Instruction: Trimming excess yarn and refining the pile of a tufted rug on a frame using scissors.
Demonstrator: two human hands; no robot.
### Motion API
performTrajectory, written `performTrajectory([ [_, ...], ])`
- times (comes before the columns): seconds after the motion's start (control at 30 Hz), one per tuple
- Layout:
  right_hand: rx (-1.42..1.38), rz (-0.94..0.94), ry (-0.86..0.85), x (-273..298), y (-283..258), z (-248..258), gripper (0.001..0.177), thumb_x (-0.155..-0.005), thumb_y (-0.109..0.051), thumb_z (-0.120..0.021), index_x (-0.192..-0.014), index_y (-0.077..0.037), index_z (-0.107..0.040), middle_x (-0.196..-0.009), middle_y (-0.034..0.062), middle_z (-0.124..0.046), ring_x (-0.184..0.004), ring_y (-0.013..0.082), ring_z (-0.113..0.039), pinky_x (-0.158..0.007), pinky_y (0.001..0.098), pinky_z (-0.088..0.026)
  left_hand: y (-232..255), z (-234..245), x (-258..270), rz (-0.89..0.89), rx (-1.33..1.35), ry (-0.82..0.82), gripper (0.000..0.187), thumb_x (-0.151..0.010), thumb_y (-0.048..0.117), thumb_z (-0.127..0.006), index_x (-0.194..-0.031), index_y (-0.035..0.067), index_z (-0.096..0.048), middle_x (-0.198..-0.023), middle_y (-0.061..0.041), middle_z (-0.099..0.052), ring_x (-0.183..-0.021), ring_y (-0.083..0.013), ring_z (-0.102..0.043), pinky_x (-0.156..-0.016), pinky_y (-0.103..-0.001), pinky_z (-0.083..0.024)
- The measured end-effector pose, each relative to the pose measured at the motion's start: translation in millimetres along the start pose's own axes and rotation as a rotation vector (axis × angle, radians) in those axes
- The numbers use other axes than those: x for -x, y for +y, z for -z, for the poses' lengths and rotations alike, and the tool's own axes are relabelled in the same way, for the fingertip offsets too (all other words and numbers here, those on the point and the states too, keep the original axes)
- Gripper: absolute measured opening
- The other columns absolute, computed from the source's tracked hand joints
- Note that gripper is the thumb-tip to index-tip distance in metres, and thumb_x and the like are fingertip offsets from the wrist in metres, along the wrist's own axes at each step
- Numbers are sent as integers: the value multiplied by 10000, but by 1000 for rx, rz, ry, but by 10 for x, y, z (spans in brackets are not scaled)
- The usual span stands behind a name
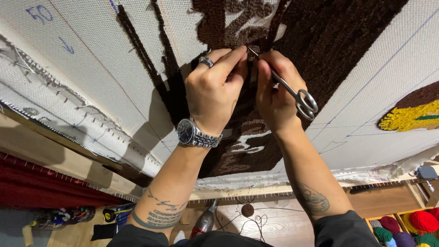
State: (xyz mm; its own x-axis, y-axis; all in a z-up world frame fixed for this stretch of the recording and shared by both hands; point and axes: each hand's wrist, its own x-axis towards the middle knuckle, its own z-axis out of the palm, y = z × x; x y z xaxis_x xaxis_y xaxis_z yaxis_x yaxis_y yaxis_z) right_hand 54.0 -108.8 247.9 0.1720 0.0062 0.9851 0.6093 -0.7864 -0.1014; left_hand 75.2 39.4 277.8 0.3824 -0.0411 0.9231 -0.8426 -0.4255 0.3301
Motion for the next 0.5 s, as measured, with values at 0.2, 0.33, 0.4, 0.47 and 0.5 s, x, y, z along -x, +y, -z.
performTrajectory([
  [0.2, -246, -151, 108, 181, 237, -68, 153, -1209, -124, -558, -1202, 24, -596, -1043, 122, -680, -860, 192, -654, -784, 293, -552, -45, -49, -18, -30, -8, 33, 168, -902, 58, -809, -1069, 62, -788, -1008, -92, -777, -792, -217, -770, -703, -294, -624],
  [0.33, -288, -100, 147, 191, 250, -85, 255, -1169, -223, -548, -1152, 31, -561, -1043, 113, -683, -803, 154, -645, -737, 259, -537, -69, -57, -5, -31, 0, 18, 147, -909, 56, -816, -1054, 59, -791, -1009, -93, -781, -771, -195, -770, -676, -268, -624],
  [0.4, -265, -111, 145, 177, 254, -97, 268, -1156, -229, -556, -1128, 38, -569, -1016, 120, -676, -766, 145, -617, -710, 251, -525, -66, -49, -13, -28, -4, 13, 146, -906, 57, -819, -1050, 57, -791, -1007, -94, -782, -765, -192, -769, -669, -263, -622],
  [0.47, -240, -59, 124, 145, 232, -98, 254, -1190, -218, -547, -1163, 35, -562, -1072, 142, -686, -846, 169, -667, -776, 269, -562, -47, -31, -18, -43, 2, 20, 170, -898, 51, -815, -1065, 57, -788, -1012, -92, -779, -802, -205, -772, -709, -280, -630],
  [0.5, -240, -60, 124, 138, 227, -102, 254, -1190, -218, -547, -1163, 35, -562, -1072, 142, -686, -846, 169, -667, -776, 269, -562, -43, -29, -20, -42, 3, 19, 170, -898, 51, -815, -1065, 57, -788, -1012, -92, -779, -802, -205, -772, -709, -280, -630],
])
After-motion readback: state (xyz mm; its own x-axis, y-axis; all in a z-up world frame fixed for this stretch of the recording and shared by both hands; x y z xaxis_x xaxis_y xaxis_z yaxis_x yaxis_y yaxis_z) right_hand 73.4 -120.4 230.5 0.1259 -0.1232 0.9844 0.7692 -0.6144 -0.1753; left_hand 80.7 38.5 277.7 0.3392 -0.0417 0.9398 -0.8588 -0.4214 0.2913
